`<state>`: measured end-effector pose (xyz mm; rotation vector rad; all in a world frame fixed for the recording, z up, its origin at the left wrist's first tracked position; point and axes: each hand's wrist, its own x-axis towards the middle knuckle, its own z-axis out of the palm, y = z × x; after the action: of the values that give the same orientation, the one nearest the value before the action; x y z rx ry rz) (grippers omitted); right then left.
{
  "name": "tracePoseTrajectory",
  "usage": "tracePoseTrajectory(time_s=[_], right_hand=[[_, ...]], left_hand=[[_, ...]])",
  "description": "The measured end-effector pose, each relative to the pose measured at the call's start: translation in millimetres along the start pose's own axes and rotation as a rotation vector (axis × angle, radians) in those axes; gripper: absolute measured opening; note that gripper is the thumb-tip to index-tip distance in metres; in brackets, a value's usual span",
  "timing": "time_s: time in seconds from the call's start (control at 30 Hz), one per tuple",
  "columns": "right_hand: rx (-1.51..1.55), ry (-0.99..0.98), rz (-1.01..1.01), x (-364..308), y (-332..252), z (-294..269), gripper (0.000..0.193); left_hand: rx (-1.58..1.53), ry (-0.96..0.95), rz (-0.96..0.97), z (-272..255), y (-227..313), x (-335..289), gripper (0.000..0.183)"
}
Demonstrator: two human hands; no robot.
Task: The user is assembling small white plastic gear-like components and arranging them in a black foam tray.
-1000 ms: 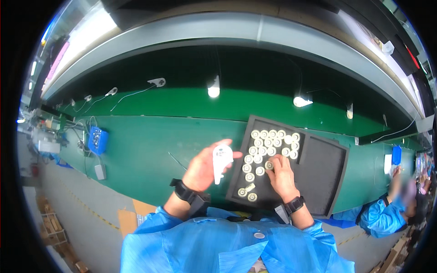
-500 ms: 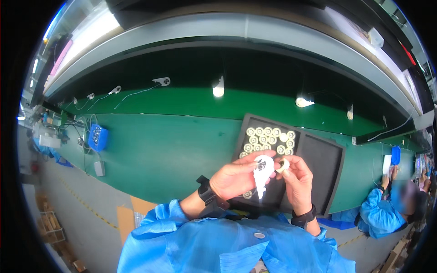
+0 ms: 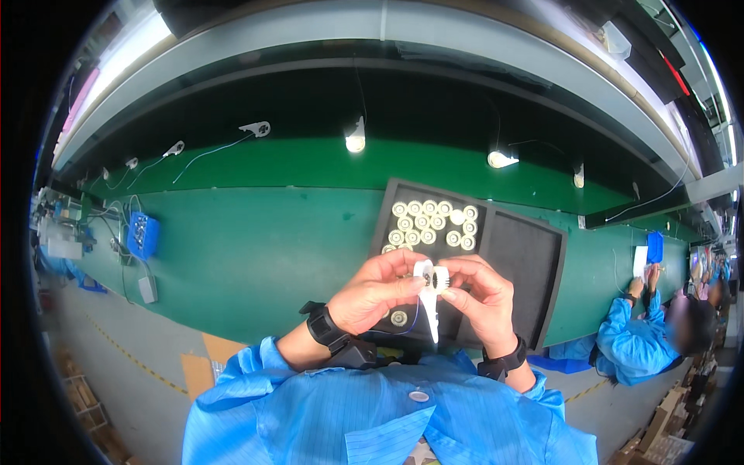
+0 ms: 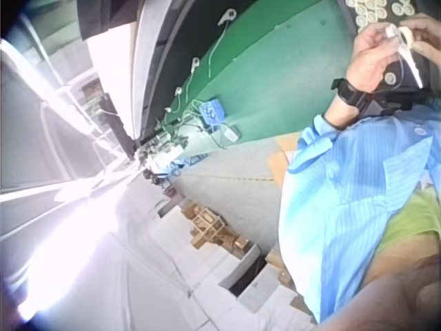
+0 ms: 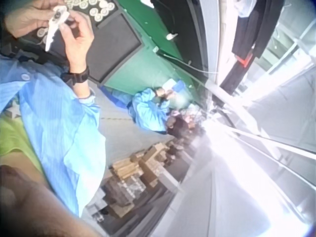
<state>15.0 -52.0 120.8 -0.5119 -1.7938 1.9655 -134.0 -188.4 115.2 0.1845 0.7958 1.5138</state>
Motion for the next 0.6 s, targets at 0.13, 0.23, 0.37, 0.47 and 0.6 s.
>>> tracePoseTrajectory(time_s=[0.13,0.23,0.37,0.47,0.6], right_hand=[[0.016,0.013,0.039,-1,-2,1,0.035],[-0.030,-0.001,-0.006,0,-2,1,0.035],[-0.102,-0.010,-0.031,-1,-2,0,0.033],[-0.217,-0.022,-0.096,-1,-7,0,0.032],[-0.466,-0.075,-0.364,5,-15,1,0.035]], left_hand=[[0.005,0.002,0.008,0,-3,1,0.031],[0.031,-0.009,0.012,-1,-5,2,0.034],[0.033,-0.006,0.018,-1,-5,1,0.037],[0.035,0.014,0.010,0,-5,-1,0.036],[0.109,-0.036,0.021,-2,2,2,0.036]])
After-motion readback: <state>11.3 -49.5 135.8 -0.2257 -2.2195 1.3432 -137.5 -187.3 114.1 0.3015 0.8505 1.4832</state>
